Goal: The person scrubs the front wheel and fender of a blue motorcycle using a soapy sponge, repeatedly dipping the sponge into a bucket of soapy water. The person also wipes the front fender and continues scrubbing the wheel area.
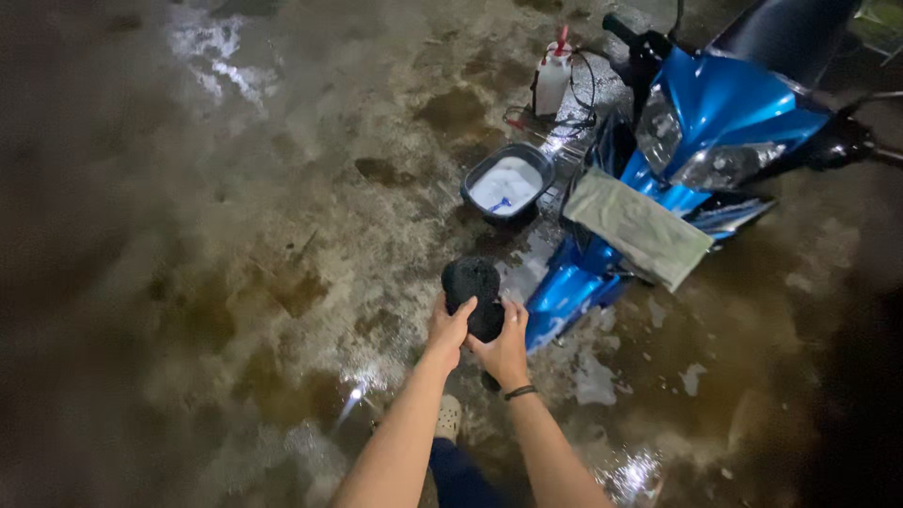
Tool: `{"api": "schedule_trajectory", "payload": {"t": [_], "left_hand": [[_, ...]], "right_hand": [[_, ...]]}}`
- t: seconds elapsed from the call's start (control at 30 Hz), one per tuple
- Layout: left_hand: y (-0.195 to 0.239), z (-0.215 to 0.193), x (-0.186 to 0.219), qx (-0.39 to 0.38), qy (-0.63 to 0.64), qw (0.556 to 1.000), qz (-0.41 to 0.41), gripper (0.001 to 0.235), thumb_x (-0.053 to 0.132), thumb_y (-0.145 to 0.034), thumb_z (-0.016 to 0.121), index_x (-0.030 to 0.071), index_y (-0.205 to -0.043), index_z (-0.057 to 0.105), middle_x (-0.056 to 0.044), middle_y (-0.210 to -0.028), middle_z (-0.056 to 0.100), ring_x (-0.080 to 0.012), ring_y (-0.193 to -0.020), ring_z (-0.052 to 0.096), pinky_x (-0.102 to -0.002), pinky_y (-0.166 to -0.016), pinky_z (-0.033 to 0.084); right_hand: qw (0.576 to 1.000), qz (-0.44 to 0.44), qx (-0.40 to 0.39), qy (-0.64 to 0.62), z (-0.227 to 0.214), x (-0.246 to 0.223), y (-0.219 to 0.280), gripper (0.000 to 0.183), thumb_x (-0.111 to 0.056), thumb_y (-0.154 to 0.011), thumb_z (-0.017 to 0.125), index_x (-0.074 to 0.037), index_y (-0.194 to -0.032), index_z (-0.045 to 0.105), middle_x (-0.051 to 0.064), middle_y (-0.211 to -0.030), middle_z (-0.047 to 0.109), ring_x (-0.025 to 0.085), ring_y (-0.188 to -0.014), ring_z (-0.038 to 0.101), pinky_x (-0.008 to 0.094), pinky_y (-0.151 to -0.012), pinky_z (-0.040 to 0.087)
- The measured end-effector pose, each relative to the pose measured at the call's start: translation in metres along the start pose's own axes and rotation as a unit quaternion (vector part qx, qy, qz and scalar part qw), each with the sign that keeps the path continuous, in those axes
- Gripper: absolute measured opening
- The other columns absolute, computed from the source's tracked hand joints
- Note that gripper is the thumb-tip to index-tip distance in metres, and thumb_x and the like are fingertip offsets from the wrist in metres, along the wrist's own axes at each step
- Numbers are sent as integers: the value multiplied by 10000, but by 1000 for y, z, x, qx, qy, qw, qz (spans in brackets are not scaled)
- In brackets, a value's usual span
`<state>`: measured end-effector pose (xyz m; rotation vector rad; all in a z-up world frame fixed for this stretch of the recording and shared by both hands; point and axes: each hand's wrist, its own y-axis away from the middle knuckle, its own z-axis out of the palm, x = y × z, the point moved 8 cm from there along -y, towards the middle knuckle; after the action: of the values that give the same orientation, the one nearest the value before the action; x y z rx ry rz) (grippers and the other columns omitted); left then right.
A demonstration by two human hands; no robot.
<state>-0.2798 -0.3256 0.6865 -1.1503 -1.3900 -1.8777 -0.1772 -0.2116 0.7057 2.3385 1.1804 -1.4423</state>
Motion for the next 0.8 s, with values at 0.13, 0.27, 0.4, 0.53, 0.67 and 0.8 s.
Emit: {"api": "schedule_trajectory", "payload": {"t": [0.13,0.27,0.4,0.53,0.67,0.8], "left_hand": [[-66,-4,28,-12,-26,998,-48,815,324,-901,744,164,-1576,314,-128,-1531,445,-320,-1382,459,-506,-1053,455],[-148,18,69,-42,-42,997,-56,826,373,-863,737,136,-1559,360,-174,-1523,487,-370,-1394,502,-547,-1087,467],[-208,40,89,-61,-38,995,-68,882,429,-847,771,103,-1564,374,-206,-1568,491,-377,-1432,477,-533,-1129,382],[-268,64,110,-64,-52,988,-131,999,401,-845,779,169,-1612,182,-159,-1638,283,-370,-1474,361,-586,-1161,349],[-328,80,119,-96,-106,980,-140,974,445,-876,781,74,-1588,229,-189,-1620,297,-377,-1452,405,-542,-1162,415],[-409,88,128,-125,-147,973,-125,873,443,-837,782,85,-1536,403,-165,-1533,491,-324,-1394,500,-470,-1142,409]], "right_hand": [[999,-25,22,7,46,-2,-54,991,-293,-591,966,19,-1385,462,253,-1382,464,455,-1295,480,488,-1087,422],[1000,14,18,-16,84,14,-136,980,-295,-602,940,6,-1397,451,255,-1369,461,441,-1271,493,481,-1063,440],[999,35,37,4,98,31,-190,889,-291,-658,904,-23,-1401,495,240,-1382,487,422,-1284,517,472,-1087,458],[995,81,44,44,115,51,-251,937,-348,-609,945,-16,-1372,516,256,-1362,469,440,-1253,507,491,-1052,448],[989,131,64,37,138,84,-290,930,-383,-616,928,-15,-1368,522,241,-1350,485,428,-1243,526,478,-1041,473],[979,184,65,61,187,120,-339,910,-376,-603,931,-35,-1357,552,233,-1338,489,419,-1246,529,475,-1045,473]]}}
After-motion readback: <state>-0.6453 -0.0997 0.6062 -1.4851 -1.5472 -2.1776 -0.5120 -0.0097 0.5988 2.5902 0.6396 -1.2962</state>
